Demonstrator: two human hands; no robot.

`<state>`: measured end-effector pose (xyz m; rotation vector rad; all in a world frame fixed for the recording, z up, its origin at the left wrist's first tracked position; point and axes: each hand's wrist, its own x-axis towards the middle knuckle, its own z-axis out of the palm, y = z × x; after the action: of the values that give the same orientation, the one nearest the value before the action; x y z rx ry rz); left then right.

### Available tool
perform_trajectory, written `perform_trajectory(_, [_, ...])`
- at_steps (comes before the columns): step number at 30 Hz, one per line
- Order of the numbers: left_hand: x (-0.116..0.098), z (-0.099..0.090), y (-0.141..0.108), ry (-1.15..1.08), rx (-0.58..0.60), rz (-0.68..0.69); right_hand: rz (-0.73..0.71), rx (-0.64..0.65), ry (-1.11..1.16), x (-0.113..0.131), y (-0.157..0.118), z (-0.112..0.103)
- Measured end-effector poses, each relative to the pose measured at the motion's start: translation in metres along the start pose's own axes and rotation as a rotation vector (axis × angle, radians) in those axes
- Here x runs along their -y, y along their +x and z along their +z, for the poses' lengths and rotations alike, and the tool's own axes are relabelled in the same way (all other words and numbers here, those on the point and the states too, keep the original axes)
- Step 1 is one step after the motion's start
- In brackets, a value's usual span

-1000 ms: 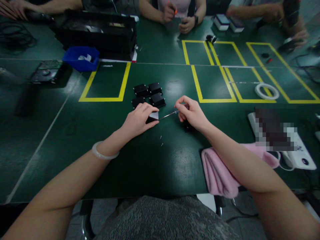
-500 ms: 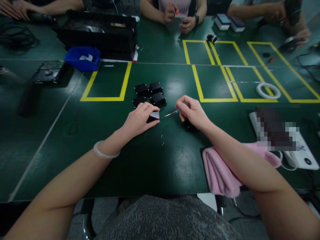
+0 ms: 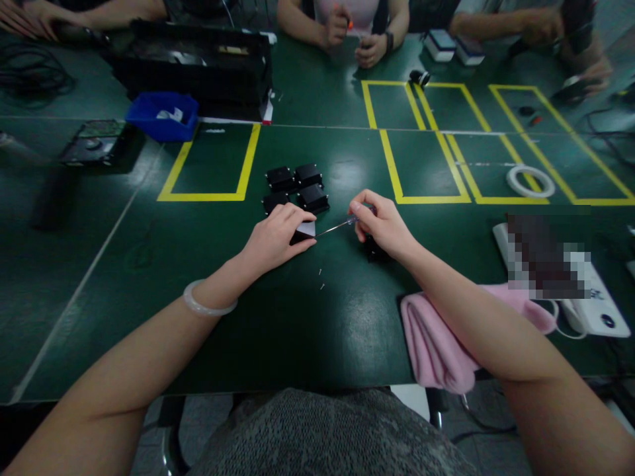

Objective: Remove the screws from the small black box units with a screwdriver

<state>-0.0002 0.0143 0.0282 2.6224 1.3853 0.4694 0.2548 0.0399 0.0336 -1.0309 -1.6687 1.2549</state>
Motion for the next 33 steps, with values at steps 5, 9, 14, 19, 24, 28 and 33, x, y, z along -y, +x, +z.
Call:
perform_trajectory(5, [0.0004, 0.0008, -0.0004, -0.005, -0.009, 0.004, 0.008, -0.005, 0.025, 0.0004, -0.0004, 0.0009])
perform_trajectory(9, [0.0015, 0.0015, -0.0008, -0.001, -0.016, 0.021, 0.002, 0.001, 0.024, 0.0012, -0.0010, 0.0012])
perform_trajectory(14, [0.0022, 0.0011, -0.0009, 0.005, -0.012, 0.016, -0.016, -0.004, -0.008, 0.0002, -0.0003, 0.0005])
perform_trajectory(19, [0.0003, -0.0005, -0.0002, 0.000, -0.001, 0.006, -0.006, 0.002, 0.032, -0.0004, -0.0007, 0.0012])
perform_trajectory(24, [-0.0009, -0.0015, 0.0003, -0.019, 0.008, -0.003, 0.010, 0.005, 0.009, 0.0007, -0.0007, 0.0004])
perform_trajectory(28, [-0.0009, -0.0019, 0.0002, -0.024, 0.008, -0.003, 0.004, 0.002, -0.008, 0.0007, -0.0004, 0.0001])
perform_trajectory(33, [-0.0006, -0.0011, 0.0001, -0.014, 0.008, -0.012, 0.003, 0.007, 0.051, 0.0021, -0.0006, 0.0014])
